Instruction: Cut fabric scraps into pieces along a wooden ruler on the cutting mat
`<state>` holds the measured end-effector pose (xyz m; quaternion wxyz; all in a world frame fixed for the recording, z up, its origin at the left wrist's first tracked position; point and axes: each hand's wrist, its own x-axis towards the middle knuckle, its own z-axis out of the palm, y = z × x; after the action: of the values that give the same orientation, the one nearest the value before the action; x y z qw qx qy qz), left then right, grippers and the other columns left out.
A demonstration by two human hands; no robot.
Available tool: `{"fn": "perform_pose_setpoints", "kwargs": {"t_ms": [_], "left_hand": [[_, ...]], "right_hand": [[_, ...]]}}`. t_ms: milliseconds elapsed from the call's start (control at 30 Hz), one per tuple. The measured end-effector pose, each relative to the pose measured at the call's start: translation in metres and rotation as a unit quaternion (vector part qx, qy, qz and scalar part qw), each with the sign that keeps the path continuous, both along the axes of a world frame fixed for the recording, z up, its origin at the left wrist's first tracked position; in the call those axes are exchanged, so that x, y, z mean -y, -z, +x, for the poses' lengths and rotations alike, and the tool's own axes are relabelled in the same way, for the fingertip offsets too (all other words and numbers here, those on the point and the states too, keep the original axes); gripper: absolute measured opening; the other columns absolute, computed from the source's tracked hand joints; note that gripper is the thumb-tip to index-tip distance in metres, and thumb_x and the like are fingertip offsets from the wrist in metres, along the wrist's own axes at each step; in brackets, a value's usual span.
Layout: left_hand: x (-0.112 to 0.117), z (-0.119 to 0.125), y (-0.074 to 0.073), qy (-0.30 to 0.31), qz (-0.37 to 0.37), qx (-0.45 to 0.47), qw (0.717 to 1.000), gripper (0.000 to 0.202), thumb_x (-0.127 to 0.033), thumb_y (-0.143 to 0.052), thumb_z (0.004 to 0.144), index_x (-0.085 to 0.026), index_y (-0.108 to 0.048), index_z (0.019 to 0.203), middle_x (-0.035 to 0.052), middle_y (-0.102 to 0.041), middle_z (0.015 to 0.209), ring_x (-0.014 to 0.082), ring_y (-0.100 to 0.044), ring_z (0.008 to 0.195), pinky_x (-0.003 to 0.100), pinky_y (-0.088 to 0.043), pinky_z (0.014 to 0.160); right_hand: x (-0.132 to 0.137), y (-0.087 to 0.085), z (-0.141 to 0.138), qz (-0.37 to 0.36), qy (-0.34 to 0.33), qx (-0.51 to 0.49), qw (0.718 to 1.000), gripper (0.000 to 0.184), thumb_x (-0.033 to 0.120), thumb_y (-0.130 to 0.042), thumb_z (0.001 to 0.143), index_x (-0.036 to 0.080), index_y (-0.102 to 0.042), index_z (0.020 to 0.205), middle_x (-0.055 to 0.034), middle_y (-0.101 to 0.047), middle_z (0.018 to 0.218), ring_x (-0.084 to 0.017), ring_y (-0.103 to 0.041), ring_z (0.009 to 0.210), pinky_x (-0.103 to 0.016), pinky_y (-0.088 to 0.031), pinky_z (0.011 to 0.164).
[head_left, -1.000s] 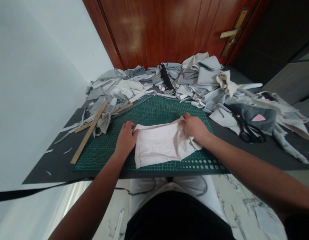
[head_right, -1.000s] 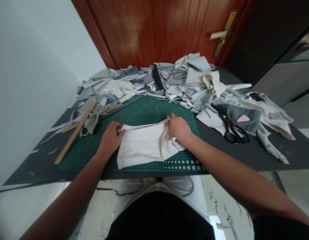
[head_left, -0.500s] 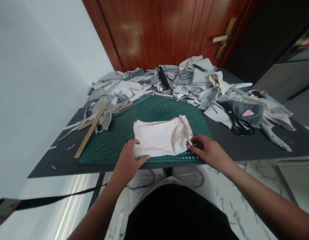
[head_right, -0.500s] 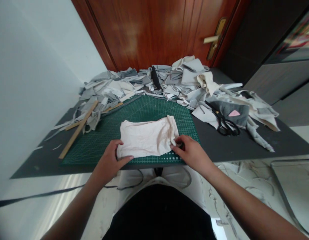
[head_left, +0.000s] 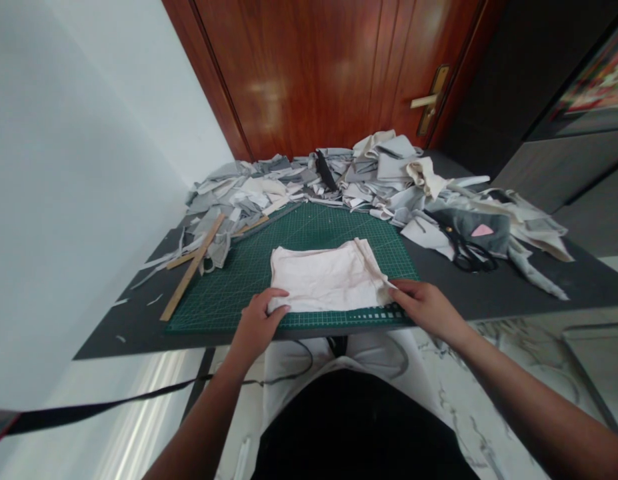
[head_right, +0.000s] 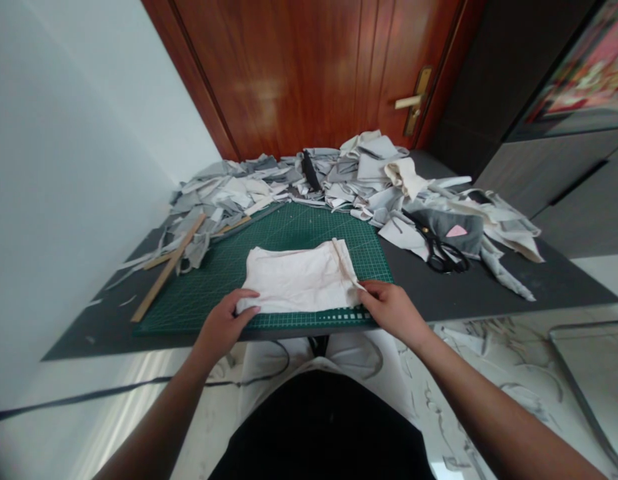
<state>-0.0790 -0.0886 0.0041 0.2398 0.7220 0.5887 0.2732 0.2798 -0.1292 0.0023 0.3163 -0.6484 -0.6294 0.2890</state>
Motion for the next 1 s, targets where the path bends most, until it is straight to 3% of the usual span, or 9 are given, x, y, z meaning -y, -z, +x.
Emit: {"fn": "perform_pose_setpoints", "kwargs": {"t_ms": [300,367,467,533,633,700,767,867,1000], "left_hand": [[0.005,0.005,-0.006,-0.087,-0.007,-0.084,0.993,0.027,-0.027,-0.052,0.093,-0.026,-0.068,0.114,0.0063,-0.070,0.106,0.0298,-0.062,0.107,0.053,-0.047,0.100],[0.011,0.010,-0.010,-0.113,0.017,-0.104,0.988,0.034,-0.024,-0.053,0.090,-0.024,-0.066,0.122,0.0104,-0.066,0.118,0.0328,-0.059,0.114,0.056,-0.047,0.100],[0.024,0.027,-0.024,-0.135,0.119,-0.122,0.976,0.043,-0.021,-0.057,0.086,-0.020,-0.063,0.129,0.0172,-0.055,0.136,0.0383,-0.053,0.125,0.062,-0.044,0.103],[0.027,0.048,-0.036,-0.070,0.193,-0.086,0.975,0.041,-0.021,-0.054,0.089,-0.018,-0.062,0.129,0.0175,-0.052,0.142,0.0360,-0.050,0.133,0.060,-0.041,0.110],[0.010,0.090,-0.044,0.064,0.199,0.038,0.977,0.041,-0.027,-0.045,0.098,-0.019,-0.055,0.137,0.0125,-0.052,0.149,0.0249,-0.046,0.142,0.047,-0.035,0.121],[-0.013,0.111,-0.038,0.078,0.150,0.080,0.982,0.045,-0.027,-0.037,0.101,-0.019,-0.051,0.143,0.0102,-0.049,0.156,0.0205,-0.042,0.148,0.041,-0.032,0.125],[-0.037,0.119,-0.025,0.058,0.084,0.046,0.994,0.051,-0.027,-0.028,0.104,-0.015,-0.047,0.149,0.0110,-0.045,0.160,0.0201,-0.036,0.152,0.041,-0.030,0.126],[-0.059,0.104,-0.006,0.052,0.014,-0.116,0.992,0.053,-0.029,-0.030,0.104,-0.015,-0.047,0.152,0.0102,-0.045,0.161,0.0248,-0.035,0.153,0.047,-0.023,0.128],[-0.060,0.072,0.005,0.030,0.051,-0.278,0.959,0.058,-0.032,-0.037,0.103,-0.022,-0.037,0.160,0.0057,-0.030,0.169,0.0312,-0.024,0.157,0.053,-0.018,0.129]], "right_hand": [[0.005,0.005,-0.005,0.042,0.095,0.156,0.982,0.022,0.031,-0.047,0.086,0.021,-0.059,0.070,-0.0088,-0.067,0.078,-0.023,-0.065,0.077,-0.034,-0.048,0.075],[0.008,0.005,-0.008,0.076,0.110,0.167,0.977,0.014,0.027,-0.050,0.084,0.019,-0.061,0.081,-0.0121,-0.066,0.085,-0.026,-0.065,0.083,-0.037,-0.051,0.080],[0.013,-0.007,-0.031,0.204,0.111,0.180,0.956,0.032,0.020,-0.052,0.082,0.009,-0.061,0.111,-0.0208,-0.063,0.109,-0.032,-0.060,0.106,-0.045,-0.051,0.095],[0.010,-0.019,-0.061,0.259,0.046,0.178,0.948,0.041,0.015,-0.049,0.085,0.007,-0.059,0.124,-0.0225,-0.061,0.124,-0.032,-0.055,0.119,-0.048,-0.047,0.106],[-0.011,-0.026,-0.114,0.230,-0.096,0.158,0.956,0.047,0.015,-0.045,0.091,0.009,-0.057,0.136,-0.0195,-0.055,0.144,-0.029,-0.052,0.132,-0.044,-0.042,0.114],[-0.031,-0.020,-0.139,0.177,-0.136,0.176,0.959,0.050,0.019,-0.037,0.098,0.010,-0.054,0.144,-0.0185,-0.056,0.147,-0.027,-0.053,0.134,-0.043,-0.042,0.115],[-0.048,-0.008,-0.149,0.124,-0.135,0.219,0.959,0.057,0.023,-0.036,0.100,0.007,-0.043,0.155,-0.0191,-0.046,0.158,-0.030,-0.042,0.146,-0.047,-0.033,0.121],[-0.058,0.009,-0.140,0.082,-0.108,0.277,0.951,0.064,0.037,-0.039,0.102,0.011,-0.036,0.160,-0.0154,-0.031,0.167,-0.036,-0.025,0.155,-0.057,-0.016,0.126],[-0.056,0.019,-0.114,0.070,-0.061,0.313,0.945,0.075,0.062,-0.032,0.102,0.017,-0.037,0.161,-0.0123,-0.027,0.169,-0.038,-0.021,0.156,-0.057,-0.014,0.126]]}}
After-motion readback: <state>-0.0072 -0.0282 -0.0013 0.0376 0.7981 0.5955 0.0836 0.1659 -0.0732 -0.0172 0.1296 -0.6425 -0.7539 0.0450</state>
